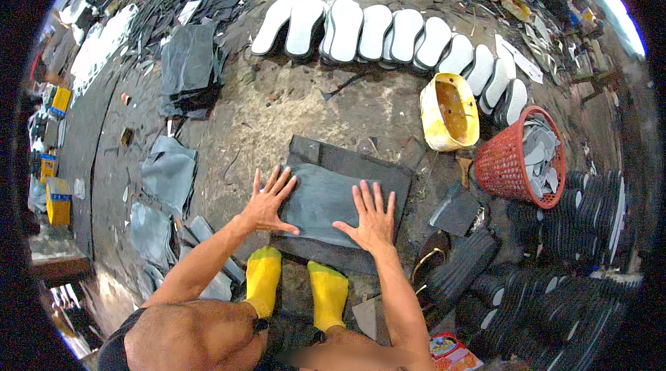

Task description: The person sits on the floor and repeatedly picks up black shoe insoles, turns them over, and places them back down. The person also briefly handles a white insole. The task consists of repeated inspection and placement of insoles without any visible tool use.

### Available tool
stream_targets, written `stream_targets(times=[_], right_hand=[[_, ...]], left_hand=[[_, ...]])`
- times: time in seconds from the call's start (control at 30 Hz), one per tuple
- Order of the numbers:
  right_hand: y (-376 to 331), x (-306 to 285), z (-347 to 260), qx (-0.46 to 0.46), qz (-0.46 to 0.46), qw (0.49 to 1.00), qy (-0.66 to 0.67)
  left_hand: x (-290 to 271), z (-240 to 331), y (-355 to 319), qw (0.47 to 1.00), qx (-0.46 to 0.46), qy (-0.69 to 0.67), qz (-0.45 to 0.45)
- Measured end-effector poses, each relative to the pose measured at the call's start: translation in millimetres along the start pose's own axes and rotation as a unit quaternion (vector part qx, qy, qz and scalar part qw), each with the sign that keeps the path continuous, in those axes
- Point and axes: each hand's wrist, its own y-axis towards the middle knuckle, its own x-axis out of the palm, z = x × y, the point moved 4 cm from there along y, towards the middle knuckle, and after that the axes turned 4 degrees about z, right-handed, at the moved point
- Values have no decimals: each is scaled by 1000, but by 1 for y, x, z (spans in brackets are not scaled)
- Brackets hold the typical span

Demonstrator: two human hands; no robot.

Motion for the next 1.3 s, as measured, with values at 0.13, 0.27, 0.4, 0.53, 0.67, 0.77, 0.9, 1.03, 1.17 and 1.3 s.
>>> stream_targets(times=[0.13, 0.27, 0.4, 0.53, 0.67, 0.77, 0.9, 1.03, 1.17, 1.3], right_hand=[[-24, -3, 14, -22, 20, 1000, 11], [-40, -12, 30, -49, -18, 999, 12], [-54, -17, 47, -38, -32, 999, 22], [-76, -24, 62, -16, -15, 999, 35], [-95, -29, 78, 56, -9, 994, 97], [-97, -27, 84, 93, -61, 989, 101], [-86, -49, 79, 95, -151, 981, 74], [-38, -122, 88, 140, -57, 964, 217], [77, -198, 166, 114, 330, 915, 205], [202, -202, 309, 270, 442, 851, 86]], left_hand=[[0, -14, -9, 999, 26, -21, -28], [1, -23, -11, 996, 59, -13, -69], [-7, -22, -8, 995, 65, -14, -71], [-14, -6, 5, 990, 92, 33, -100], [-22, 12, 24, 989, 135, 27, -60], [-19, 5, 28, 990, 113, 26, -82], [-15, -17, 24, 995, 71, -41, -59], [-23, -47, 12, 987, -15, -151, 59], [-33, -53, -27, 951, -168, -212, 148], [-36, -25, -68, 942, -163, -262, 129]])
